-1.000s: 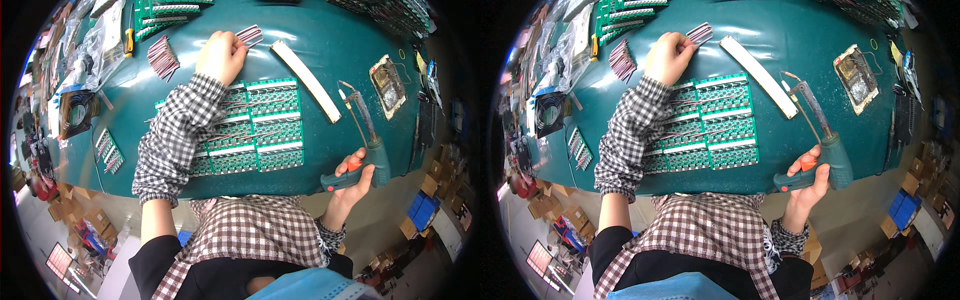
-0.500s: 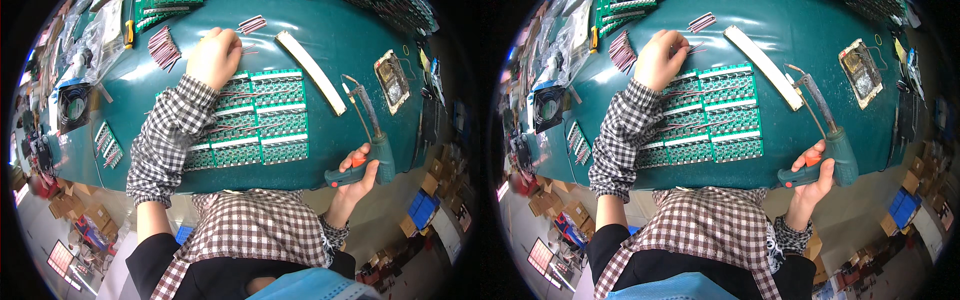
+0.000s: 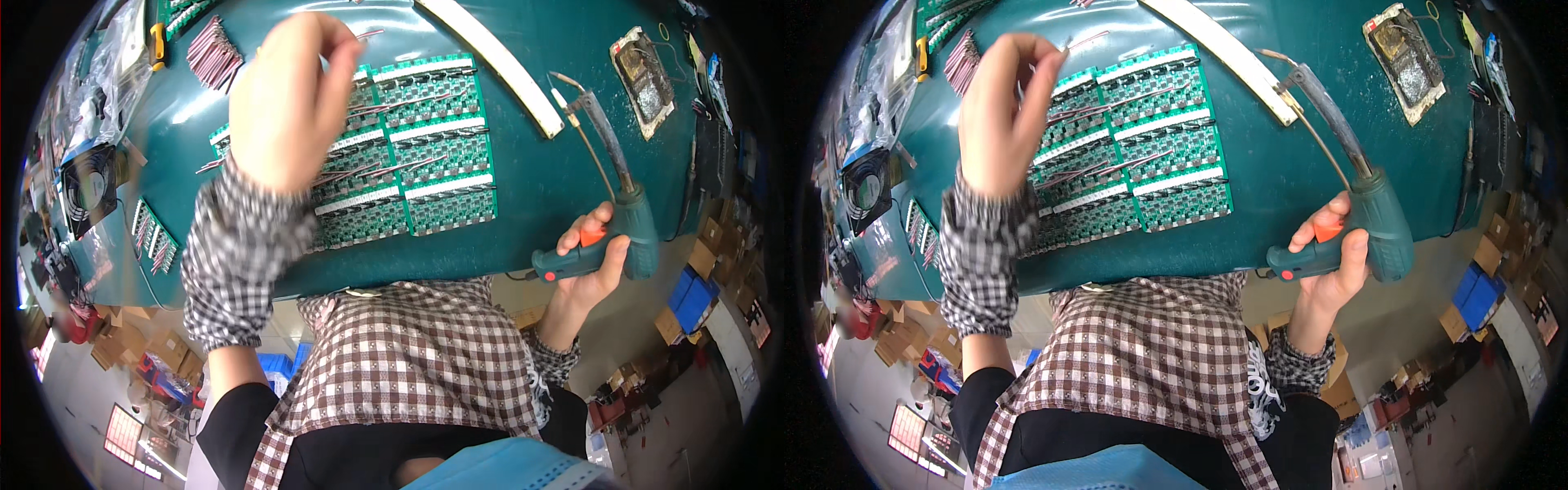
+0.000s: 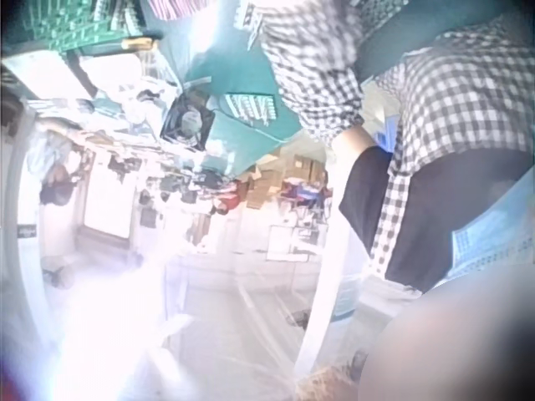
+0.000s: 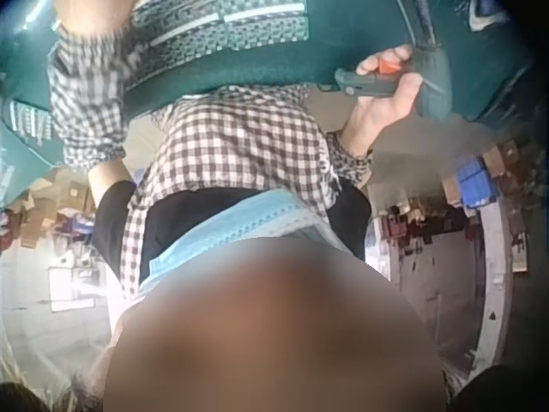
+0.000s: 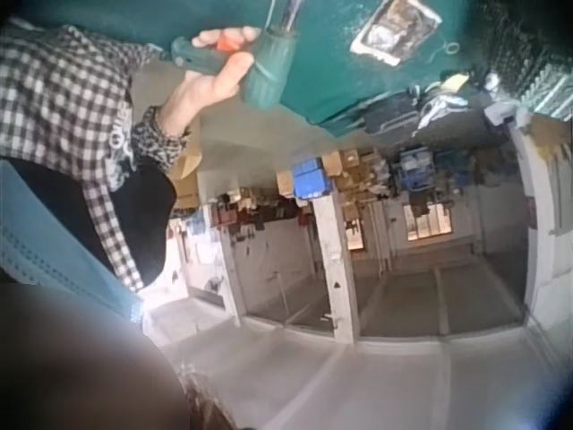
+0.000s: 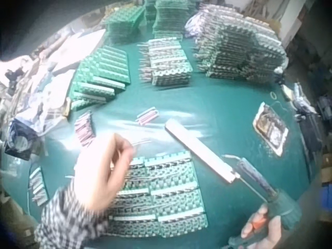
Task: The person solders wires onto LED circuit boards using a handheld soldering gun.
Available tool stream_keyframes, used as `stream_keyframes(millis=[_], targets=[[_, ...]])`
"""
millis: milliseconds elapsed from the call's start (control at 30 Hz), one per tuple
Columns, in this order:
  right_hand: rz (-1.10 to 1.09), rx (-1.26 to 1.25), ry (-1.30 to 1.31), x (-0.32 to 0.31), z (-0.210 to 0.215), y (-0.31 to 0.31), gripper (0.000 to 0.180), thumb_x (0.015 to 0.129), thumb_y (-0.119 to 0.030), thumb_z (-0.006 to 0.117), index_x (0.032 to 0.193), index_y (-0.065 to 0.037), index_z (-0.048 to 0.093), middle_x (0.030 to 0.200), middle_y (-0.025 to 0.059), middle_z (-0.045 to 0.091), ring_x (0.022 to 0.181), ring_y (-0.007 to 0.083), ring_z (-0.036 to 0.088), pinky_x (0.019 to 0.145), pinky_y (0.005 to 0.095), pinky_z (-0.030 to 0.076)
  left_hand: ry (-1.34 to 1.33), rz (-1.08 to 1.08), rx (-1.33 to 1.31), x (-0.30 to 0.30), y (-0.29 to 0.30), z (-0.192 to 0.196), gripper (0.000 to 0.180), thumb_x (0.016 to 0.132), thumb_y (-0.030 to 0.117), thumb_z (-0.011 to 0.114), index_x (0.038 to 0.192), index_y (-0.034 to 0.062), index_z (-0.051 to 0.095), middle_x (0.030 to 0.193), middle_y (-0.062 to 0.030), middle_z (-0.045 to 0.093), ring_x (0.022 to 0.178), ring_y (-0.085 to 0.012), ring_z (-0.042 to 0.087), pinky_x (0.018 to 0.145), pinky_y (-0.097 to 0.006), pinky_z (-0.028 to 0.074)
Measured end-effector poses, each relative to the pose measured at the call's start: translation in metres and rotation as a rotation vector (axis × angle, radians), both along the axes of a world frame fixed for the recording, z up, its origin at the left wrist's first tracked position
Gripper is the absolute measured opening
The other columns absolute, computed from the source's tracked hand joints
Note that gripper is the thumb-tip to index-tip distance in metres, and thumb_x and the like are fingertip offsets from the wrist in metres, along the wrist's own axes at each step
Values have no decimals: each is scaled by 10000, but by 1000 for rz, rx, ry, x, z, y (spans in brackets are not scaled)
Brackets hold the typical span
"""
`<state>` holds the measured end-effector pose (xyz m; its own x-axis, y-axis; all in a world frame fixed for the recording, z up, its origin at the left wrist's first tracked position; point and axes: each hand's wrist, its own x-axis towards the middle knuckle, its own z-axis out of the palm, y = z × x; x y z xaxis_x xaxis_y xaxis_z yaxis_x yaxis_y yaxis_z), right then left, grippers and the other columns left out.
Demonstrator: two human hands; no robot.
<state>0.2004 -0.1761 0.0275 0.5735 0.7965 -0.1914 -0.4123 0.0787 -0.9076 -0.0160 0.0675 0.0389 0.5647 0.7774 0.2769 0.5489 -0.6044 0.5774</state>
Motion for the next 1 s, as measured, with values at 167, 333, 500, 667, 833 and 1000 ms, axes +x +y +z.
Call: stream_keyframes(millis=[167, 333, 500, 667, 833, 1000], targets=[[-2, -81, -93, -30, 10, 20, 476, 863, -373, 585, 1084, 31, 466, 892, 86, 561, 715, 188, 588, 573, 284, 511, -264, -270, -408, 9, -73, 7, 132, 759, -44, 624, 870, 15, 583, 784, -60, 583, 656, -146, 544, 581, -259, 448], [16, -197, -133, -59, 18, 42, 437, 721, 129, 649, 1128, 55, 511, 963, 122, 606, 813, 212, 638, 740, 301, 533, -346, -365, 37, 24, -108, -21, 282, 594, -50, 702, 857, 2, 613, 771, -73, 584, 651, -206, 576, 533, -293, 449], [13, -207, -253, -60, 13, 46, 418, 711, 116, 680, 1095, 44, 532, 936, 109, 610, 797, 172, 632, 728, 280, 530, -288, -354, 149, 21, -114, -19, 302, 567, -38, 702, 858, 6, 632, 778, -63, 582, 620, -193, 566, 532, -291, 435], [-39, -235, -244, -61, 13, 47, 378, 723, 111, 673, 1072, 54, 540, 930, 111, 612, 785, 174, 639, 716, 278, 533, -275, -272, -194, 22, -111, -14, 179, 668, -44, 672, 826, 25, 625, 779, -53, 589, 677, -187, 556, 618, -282, 437], [-23, -232, -311, -51, 15, 39, 350, 773, 26, 635, 1100, 74, 521, 921, 127, 608, 779, 219, 647, 689, 307, 546, -375, -184, -673, 15, -105, -4, 83, 788, -22, 624, 862, 6, 598, 824, -49, 562, 715, -125, 537, 653, -239, 441], [-61, -128, -252, -20, 19, 14, 541, 845, -315, 602, 1156, 109, 472, 967, 177, 579, 785, 291, 646, 651, 350, 570, -202, -94, -557, 12, -87, -2, 83, 783, -27, 597, 849, 15, 569, 773, -64, 542, 663, -155, 548, 596, -253, 454]])
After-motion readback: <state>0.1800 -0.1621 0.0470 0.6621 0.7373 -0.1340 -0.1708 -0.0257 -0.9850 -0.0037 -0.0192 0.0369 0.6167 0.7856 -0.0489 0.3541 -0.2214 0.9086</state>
